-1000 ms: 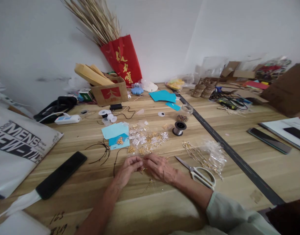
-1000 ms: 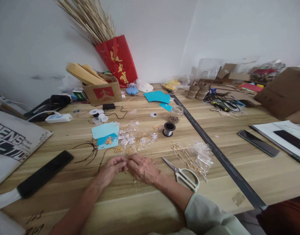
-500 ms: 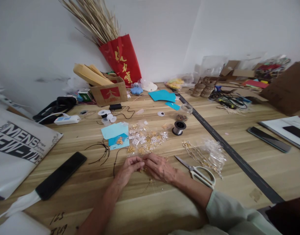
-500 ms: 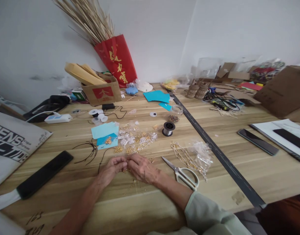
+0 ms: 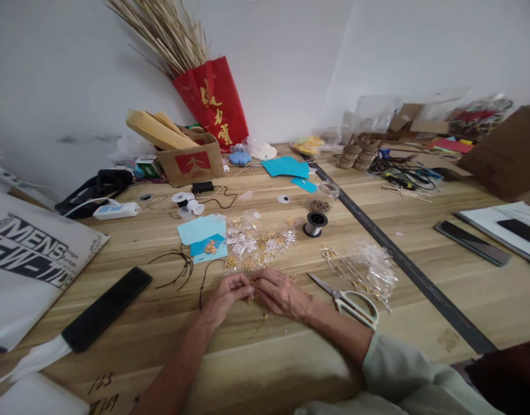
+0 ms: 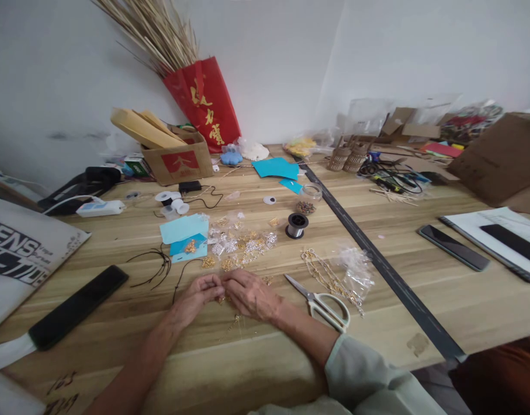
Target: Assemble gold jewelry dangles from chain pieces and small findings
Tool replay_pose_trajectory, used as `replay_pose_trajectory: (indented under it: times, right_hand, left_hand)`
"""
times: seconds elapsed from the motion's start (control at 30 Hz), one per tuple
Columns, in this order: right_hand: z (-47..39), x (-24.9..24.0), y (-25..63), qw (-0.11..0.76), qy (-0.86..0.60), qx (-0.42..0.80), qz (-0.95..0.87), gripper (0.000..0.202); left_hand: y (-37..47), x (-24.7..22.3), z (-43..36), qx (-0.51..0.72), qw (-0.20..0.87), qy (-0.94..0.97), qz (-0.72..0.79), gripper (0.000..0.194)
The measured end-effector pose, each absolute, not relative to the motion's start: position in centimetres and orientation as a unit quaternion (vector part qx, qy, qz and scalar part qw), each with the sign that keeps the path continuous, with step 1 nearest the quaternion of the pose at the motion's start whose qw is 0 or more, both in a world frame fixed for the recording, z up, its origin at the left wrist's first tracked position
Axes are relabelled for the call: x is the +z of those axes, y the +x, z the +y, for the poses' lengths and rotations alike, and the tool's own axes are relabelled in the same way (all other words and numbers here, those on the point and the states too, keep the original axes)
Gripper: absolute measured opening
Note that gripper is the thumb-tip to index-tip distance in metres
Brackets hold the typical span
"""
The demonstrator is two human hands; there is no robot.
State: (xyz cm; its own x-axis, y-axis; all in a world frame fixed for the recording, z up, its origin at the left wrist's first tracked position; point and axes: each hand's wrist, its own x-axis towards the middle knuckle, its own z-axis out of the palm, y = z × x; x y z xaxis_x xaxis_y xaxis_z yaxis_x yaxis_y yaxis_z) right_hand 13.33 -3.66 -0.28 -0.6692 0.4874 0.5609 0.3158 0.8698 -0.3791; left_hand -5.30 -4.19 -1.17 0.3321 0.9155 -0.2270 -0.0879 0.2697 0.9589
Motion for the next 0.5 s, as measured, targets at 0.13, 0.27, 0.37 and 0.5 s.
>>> replay_pose_trajectory:
  times: [0.13,0.27,0.37,0.5]
  right_hand:
    - [-3.66,-0.54,13.35,0.335,-0.247,0.118,-0.902,0.015]
    - [-3.69,-0.78,13.30,0.336,-0.266,0.112,-0.896,0.013]
    - [-3.78,-0.93,13.26,0.341,-0.266,0.110,-0.895,0.013]
    - [-3.90,-0.91,13.26,0.332,-0.258,0.106,-0.901,0.012]
  left_hand:
    - [-5.20,-0.92,-4.24,0.377,0.657,0.477,0.446,0.024]
    - [-5.11,-0.92,-4.24,0.379,0.651,0.474,0.456,0.025]
    - [-5.14,-1.01,-4.24,0.385,0.648,0.469,0.459,0.025]
    - [-5.20,-1.21,-4.18,0.395,0.649,0.457,0.462,0.027]
